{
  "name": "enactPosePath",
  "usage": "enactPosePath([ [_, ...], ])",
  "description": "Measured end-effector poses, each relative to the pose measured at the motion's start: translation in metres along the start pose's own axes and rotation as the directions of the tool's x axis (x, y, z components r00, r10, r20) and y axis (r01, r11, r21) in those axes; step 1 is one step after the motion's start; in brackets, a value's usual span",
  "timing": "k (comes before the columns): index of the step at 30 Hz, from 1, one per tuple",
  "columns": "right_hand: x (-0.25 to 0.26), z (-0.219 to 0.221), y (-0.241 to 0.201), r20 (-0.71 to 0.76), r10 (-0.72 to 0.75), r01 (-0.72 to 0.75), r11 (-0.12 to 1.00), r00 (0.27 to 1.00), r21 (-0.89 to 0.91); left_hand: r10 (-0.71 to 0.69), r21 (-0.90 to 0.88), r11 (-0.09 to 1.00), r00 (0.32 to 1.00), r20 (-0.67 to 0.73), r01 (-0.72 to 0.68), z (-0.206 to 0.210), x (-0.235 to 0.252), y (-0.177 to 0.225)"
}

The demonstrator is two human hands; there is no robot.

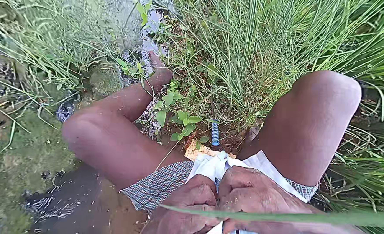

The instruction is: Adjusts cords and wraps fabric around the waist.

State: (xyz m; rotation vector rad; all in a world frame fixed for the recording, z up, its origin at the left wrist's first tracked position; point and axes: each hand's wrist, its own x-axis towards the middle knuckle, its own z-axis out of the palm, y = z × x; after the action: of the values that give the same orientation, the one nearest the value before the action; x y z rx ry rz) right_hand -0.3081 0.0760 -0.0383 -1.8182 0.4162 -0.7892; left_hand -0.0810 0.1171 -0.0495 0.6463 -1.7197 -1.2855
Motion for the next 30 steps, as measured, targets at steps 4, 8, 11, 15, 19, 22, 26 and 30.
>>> enactPosePath([
  [4, -0.001, -0.004, -0.002, 0.042, 0.001, 0.001, 0.998, 0.999, -0.057, -0.315, 0.036, 0.948, 0.949, -0.020, 0.316, -0.005, 0.038, 0.021],
  [8, 0.005, -0.008, -0.004, 0.071, -0.011, 0.020, 0.992, 0.997, -0.122, -0.104, 0.056, 0.993, 0.994, 0.021, 0.102, -0.006, 0.020, 0.011],
  [11, 0.006, -0.008, -0.005, 0.075, -0.014, 0.025, 0.988, 0.997, -0.149, -0.126, 0.041, 0.992, 0.989, 0.077, 0.123, -0.008, 0.012, 0.006],
  [15, 0.006, -0.008, -0.005, 0.094, -0.011, 0.027, 0.986, 0.996, -0.163, -0.180, 0.037, 0.984, 0.975, 0.132, 0.177, -0.010, 0.011, 0.011],
  [19, 0.006, -0.009, -0.005, 0.110, 0.001, 0.015, 0.990, 0.994, -0.140, -0.330, 0.211, 0.932, 0.931, 0.159, 0.294, -0.010, 0.036, 0.031],
  [22, 0.008, -0.012, -0.007, 0.137, 0.017, -0.004, 0.995, 0.990, -0.101, -0.300, 0.195, 0.944, 0.941, 0.158, 0.268, -0.011, 0.030, 0.027],
  [26, 0.010, -0.014, -0.006, 0.152, 0.016, 0.001, 0.994, 0.988, -0.113, -0.104, 0.110, 0.990, 0.985, 0.141, 0.089, -0.012, 0.004, 0.007],
  [30, 0.012, -0.012, -0.008, 0.151, 0.014, 0.014, 0.983, 0.988, -0.182, -0.116, 0.127, 0.987, 0.985, 0.126, 0.100, -0.012, 0.002, 0.008],
])
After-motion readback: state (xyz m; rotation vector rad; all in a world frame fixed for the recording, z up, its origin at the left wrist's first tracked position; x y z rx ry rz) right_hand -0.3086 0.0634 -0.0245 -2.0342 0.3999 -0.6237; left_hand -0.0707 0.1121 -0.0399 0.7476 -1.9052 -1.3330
